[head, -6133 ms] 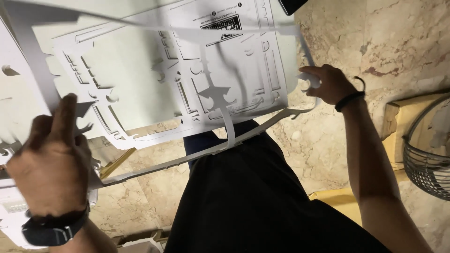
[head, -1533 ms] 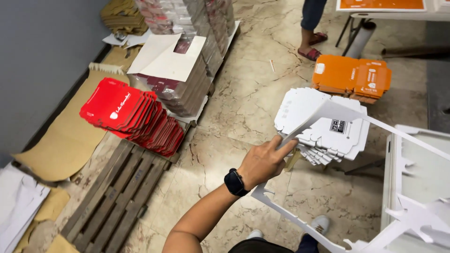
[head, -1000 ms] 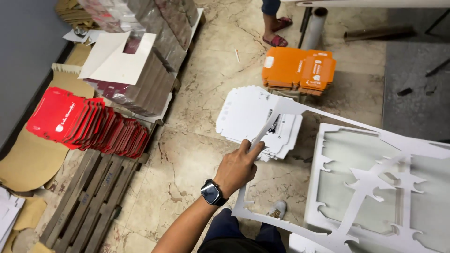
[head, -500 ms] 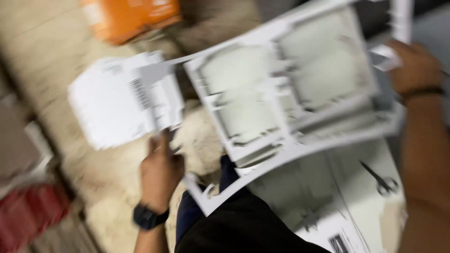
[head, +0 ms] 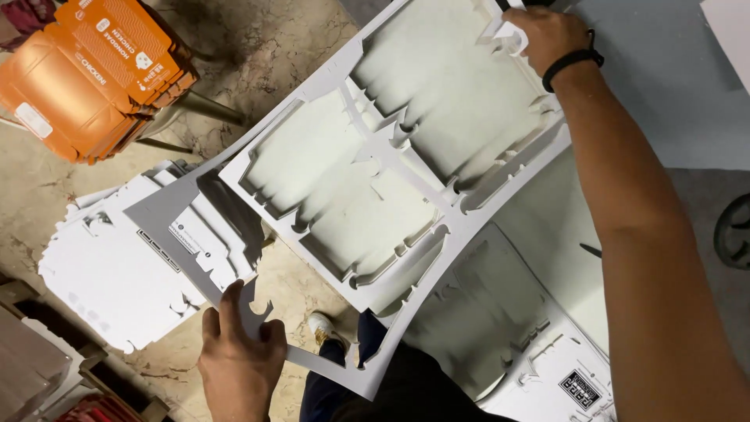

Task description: Removing waste material from die-cut cardboard sheets, stacking them, and moving materials around the factory floor.

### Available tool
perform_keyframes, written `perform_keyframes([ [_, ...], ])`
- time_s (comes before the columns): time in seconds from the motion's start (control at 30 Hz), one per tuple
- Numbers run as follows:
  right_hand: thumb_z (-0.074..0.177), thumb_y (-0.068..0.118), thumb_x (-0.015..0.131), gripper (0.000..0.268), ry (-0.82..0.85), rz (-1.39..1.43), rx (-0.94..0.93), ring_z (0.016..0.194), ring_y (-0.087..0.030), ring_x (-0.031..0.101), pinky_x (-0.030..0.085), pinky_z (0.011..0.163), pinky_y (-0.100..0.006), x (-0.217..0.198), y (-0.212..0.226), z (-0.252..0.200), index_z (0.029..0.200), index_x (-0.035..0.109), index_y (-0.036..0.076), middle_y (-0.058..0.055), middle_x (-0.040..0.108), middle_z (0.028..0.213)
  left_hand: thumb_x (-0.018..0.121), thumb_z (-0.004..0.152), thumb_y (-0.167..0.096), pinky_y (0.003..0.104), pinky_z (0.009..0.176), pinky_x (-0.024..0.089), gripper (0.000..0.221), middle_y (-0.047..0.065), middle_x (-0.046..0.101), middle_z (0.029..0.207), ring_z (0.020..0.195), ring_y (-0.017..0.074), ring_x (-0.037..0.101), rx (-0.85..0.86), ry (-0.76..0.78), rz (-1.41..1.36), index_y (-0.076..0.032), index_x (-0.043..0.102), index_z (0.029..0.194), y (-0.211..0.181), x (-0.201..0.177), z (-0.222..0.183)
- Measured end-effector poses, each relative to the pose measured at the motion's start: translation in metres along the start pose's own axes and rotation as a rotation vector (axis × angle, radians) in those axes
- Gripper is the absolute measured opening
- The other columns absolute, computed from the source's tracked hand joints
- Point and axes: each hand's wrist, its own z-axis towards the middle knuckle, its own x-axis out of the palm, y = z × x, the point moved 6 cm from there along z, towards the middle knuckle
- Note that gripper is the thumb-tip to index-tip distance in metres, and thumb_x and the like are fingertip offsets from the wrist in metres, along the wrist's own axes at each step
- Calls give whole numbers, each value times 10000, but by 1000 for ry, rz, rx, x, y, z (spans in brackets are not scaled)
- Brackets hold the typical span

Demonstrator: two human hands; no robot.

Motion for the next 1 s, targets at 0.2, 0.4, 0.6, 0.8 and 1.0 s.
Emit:
perform_keyframes([
  [0.2,714,-68,854,671,-50,85,-54,970,-343,674,599,641,-488,36,-4,22,1336,718,144,-89,761,1083,632,703,-115,545,486,595,675,105,600,948,507,342,602,13,-40,17,-159,602,1376,-20,18,23],
  [0.4,735,-128,747,657,15,-18,-29,929,-323,649,596,499,-470,62,-9,27,1311,723,189,-67,722,933,659,707,-106,476,476,613,638,111,653,1032,409,251,559,23,34,-46,-151,602,1341,-21,40,36],
  [0.6,758,-169,561,550,-4,-83,-43,600,-305,656,516,372,-428,73,-6,28,1179,659,171,-65,661,818,676,706,-88,433,593,631,644,145,690,1147,454,256,622,-43,106,-145,-112,616,1346,-19,59,45],
  [0.8,812,-165,771,768,249,345,226,880,-529,704,588,617,-639,51,1,31,1491,563,130,-351,703,1076,647,727,-29,377,521,656,583,229,685,1118,456,220,631,9,83,-232,-18,599,1308,-24,70,59],
  [1.0,833,-118,794,774,181,308,162,905,-558,685,609,611,-671,74,-7,29,1530,613,166,-334,705,1139,653,745,-60,388,505,608,591,241,669,1197,403,197,550,-46,150,-279,-1,567,1326,-16,92,65],
])
